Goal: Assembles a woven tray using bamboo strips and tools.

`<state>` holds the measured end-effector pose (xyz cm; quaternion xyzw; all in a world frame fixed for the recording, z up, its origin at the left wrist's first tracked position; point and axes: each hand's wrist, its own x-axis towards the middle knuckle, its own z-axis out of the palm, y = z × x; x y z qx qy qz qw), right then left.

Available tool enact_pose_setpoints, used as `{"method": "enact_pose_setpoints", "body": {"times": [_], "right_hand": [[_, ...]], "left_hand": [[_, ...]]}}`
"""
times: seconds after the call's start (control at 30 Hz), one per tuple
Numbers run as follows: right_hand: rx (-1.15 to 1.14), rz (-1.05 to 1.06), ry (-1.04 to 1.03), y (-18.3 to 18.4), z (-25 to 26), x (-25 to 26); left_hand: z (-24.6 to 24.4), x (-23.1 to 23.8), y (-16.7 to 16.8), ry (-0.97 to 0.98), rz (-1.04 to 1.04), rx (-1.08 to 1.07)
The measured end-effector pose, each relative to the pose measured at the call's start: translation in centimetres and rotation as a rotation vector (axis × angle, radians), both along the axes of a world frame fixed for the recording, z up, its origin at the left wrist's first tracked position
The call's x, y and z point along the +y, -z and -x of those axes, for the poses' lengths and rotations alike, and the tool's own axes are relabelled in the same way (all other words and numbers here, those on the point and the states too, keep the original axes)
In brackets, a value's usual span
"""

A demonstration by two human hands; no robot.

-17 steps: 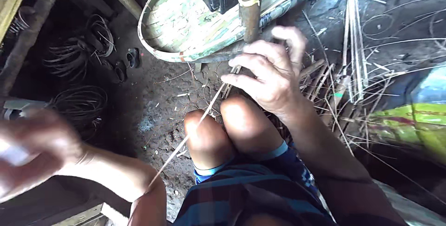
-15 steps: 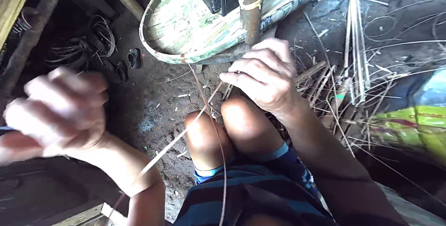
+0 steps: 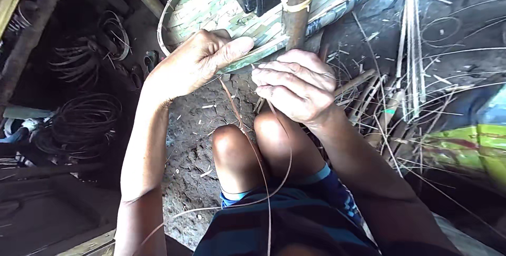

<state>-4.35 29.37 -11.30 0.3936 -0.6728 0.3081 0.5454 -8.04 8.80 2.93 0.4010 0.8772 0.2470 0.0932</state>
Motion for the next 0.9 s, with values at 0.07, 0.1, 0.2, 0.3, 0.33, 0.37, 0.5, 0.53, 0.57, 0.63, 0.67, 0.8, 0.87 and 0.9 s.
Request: {"method": "enact_pose_setpoints", "body": {"times": [0.07, 0.1, 0.2, 0.3, 0.33, 0.37, 0.5, 0.53, 0.57, 0.63, 0.67, 0.8, 0.87, 0.9], "right_hand": [[-0.004, 0.004, 0.006, 0.0, 0.0, 0.2], [-0.003, 0.002, 0.000, 0.0, 0.1, 0.2], [0.011, -0.013, -0.019, -0.2, 0.0, 0.0], [-0.003, -0.004, 0.019, -0.3, -0.2, -0.1], [-0.008, 0.000, 0.027, -0.3, -0.3, 0.0], [-0.010, 0.006, 0.029, -0.3, -0.2, 0.0], [0.001, 0.022, 0.028, -0.1, 0.1, -0.1], [0.006, 0.024, 0.026, -0.1, 0.1, -0.2], [0.014, 0.025, 0.029, -0.1, 0.2, -0.2], [0.026, 0.027, 0.053, 0.0, 0.3, -0.2], [0.021, 0.025, 0.058, 0.1, 0.3, -0.3], [0.005, 0.015, 0.063, 0.8, 0.9, -0.6], [-0.001, 0.067, 0.025, 0.9, 1.2, -0.8], [-0.006, 0.099, 0.012, 0.8, 1.1, -1.0]], "left_hand": [[0.1, -0.2, 0.1, 0.008, -0.019, -0.015], [0.1, -0.3, 0.2, 0.014, -0.031, -0.026], [0.2, -0.4, 0.3, 0.024, -0.046, -0.039], [0.3, -0.5, 0.3, 0.046, -0.041, -0.032], [0.3, -0.5, 0.3, 0.053, -0.042, -0.030], [0.3, -0.6, 0.3, 0.056, -0.046, -0.033], [0.4, -0.5, 0.4, 0.042, -0.053, -0.047], [0.4, -0.5, 0.4, 0.041, -0.055, -0.049], [0.4, -0.5, 0.4, 0.042, -0.057, -0.052], [0.4, -0.6, 0.4, 0.046, -0.061, -0.056], [0.4, -0.6, 0.5, 0.047, -0.061, -0.055], [0.3, -0.5, 0.3, 0.043, -0.027, -0.106], [0.2, -0.4, 0.3, 0.027, -0.030, -0.127], [0.2, -0.4, 0.3, 0.021, -0.038, -0.133]]}}
